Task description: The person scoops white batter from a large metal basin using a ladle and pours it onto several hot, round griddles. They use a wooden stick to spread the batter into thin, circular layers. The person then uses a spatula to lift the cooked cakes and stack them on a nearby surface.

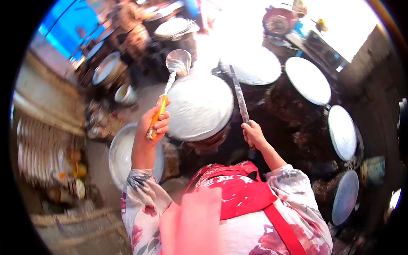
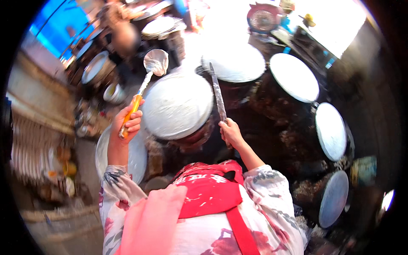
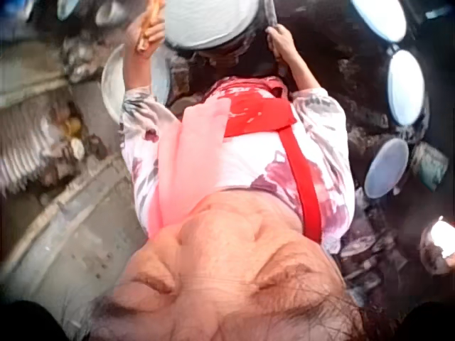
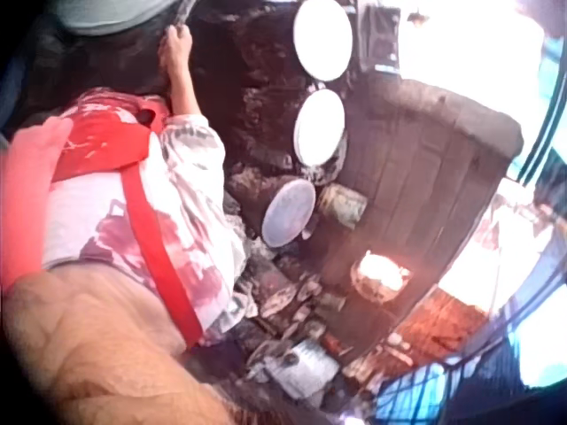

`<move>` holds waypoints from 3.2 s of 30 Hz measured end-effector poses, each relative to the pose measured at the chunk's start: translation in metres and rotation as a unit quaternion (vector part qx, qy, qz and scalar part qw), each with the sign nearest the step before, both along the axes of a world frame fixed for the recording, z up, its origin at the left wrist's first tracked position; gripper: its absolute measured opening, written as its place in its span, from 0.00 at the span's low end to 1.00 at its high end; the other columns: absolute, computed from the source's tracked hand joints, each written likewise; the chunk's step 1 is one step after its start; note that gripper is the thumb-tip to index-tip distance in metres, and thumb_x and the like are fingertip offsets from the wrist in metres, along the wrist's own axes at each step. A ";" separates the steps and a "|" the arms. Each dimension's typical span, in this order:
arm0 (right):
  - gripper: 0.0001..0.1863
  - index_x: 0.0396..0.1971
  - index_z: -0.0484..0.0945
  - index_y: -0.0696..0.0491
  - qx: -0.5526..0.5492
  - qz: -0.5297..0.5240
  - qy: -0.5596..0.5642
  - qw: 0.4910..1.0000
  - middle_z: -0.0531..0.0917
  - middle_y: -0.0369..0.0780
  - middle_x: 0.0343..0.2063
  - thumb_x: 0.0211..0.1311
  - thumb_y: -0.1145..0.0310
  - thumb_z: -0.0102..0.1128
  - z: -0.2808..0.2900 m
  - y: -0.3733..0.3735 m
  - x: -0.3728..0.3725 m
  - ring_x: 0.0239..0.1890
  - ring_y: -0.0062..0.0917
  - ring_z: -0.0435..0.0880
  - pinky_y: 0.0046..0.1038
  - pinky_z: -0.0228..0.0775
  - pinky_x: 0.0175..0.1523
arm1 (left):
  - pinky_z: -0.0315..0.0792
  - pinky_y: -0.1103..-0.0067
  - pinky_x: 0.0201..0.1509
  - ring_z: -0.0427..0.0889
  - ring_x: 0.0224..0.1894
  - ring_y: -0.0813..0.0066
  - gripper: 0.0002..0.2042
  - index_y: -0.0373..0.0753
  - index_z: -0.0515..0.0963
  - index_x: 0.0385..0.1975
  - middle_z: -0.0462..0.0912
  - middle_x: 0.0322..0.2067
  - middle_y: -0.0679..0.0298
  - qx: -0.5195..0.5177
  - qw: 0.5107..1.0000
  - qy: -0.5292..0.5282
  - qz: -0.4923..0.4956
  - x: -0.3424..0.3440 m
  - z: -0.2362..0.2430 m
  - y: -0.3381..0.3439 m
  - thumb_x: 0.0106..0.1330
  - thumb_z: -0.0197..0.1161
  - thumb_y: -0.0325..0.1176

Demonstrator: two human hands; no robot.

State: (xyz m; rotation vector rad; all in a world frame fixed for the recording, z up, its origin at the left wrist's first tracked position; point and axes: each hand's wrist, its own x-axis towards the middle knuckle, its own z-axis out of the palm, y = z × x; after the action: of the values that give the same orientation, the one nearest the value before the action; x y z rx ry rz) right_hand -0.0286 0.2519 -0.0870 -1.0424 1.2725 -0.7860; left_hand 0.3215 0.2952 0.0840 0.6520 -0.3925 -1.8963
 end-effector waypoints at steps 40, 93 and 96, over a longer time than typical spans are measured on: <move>0.12 0.33 0.72 0.62 -0.143 0.073 0.405 0.900 0.81 0.55 0.29 0.58 0.72 0.40 -0.004 -0.304 -0.186 0.35 0.47 0.82 0.44 0.73 0.42 | 0.70 0.64 0.46 0.78 0.42 0.48 0.33 0.37 0.55 0.62 0.78 0.41 0.44 -0.115 0.515 -0.846 0.078 -0.273 -0.168 -0.334 0.56 0.61 0.31; 0.08 0.30 0.75 0.57 -0.295 0.357 0.486 0.741 0.81 0.48 0.23 0.51 0.73 0.49 0.016 -0.437 -0.199 0.30 0.42 0.82 0.40 0.74 0.33 | 0.59 0.86 0.13 0.63 0.12 0.86 0.24 0.37 0.61 0.58 0.67 0.23 0.69 0.171 0.798 -0.546 0.192 -0.264 -0.084 -0.184 0.61 0.57 0.26; 0.08 0.29 0.76 0.57 -0.329 0.370 0.465 0.734 0.81 0.47 0.24 0.49 0.73 0.50 0.003 -0.471 -0.190 0.30 0.40 0.82 0.38 0.74 0.34 | 0.59 0.86 0.13 0.63 0.12 0.86 0.24 0.36 0.61 0.58 0.67 0.23 0.69 0.171 0.813 -0.517 0.204 -0.264 -0.084 -0.194 0.61 0.57 0.26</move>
State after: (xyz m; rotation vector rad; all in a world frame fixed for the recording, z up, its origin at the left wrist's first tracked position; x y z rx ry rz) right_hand -0.2181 -0.2193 -0.0842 -2.5456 1.1662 0.0146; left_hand 0.0572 0.1008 -0.0002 1.8590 -0.5249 -1.0473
